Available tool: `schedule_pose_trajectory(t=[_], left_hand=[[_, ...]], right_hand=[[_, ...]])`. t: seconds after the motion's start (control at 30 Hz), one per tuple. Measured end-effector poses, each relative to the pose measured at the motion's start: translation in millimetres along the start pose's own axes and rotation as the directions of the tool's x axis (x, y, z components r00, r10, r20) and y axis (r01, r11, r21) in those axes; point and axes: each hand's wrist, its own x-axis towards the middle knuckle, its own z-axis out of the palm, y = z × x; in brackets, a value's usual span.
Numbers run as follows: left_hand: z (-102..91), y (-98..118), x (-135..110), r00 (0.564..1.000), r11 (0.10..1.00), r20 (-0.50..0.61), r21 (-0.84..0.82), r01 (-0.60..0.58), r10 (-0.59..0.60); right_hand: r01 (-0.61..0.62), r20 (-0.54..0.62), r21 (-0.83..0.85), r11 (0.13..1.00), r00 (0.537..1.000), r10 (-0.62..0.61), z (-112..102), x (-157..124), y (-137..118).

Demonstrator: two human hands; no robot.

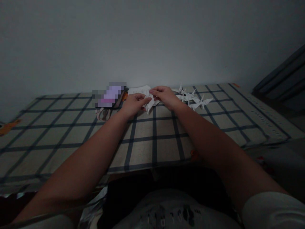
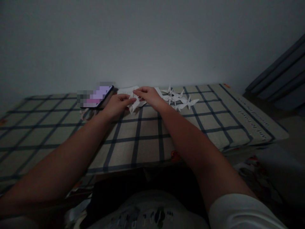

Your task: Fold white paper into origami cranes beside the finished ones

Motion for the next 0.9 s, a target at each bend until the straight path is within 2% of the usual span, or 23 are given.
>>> schedule_pose_trajectory(t=[0.13,0.27,0.6,0.8,0.9], left_hand=[[1.0,3,-2,1.000,1.000,0.024,-0.017,0.006,-0.006],[0.4,7,-3,0.998,0.998,0.053,-0.050,0.038,-0.035],[-0.2,-7,4,0.995,0.986,0.073,-0.154,0.071,-0.060],[-0.5,-8,4,0.994,0.983,0.092,-0.170,0.069,-0.054],[-0.5,-9,4,0.994,0.982,0.088,-0.175,0.073,-0.059]], right_hand=[[0.006,-0.032,-0.023,1.000,0.999,-0.006,0,1,0],[0.012,-0.020,0.029,1.000,1.000,-0.011,2,2,3],[-0.042,0.045,0.088,0.995,0.998,0.038,-3,0,0],[-0.034,0.026,0.058,0.998,0.999,0.033,-2,-1,-3],[-0.041,0.025,0.097,0.994,0.999,0.039,-1,-3,-4]])
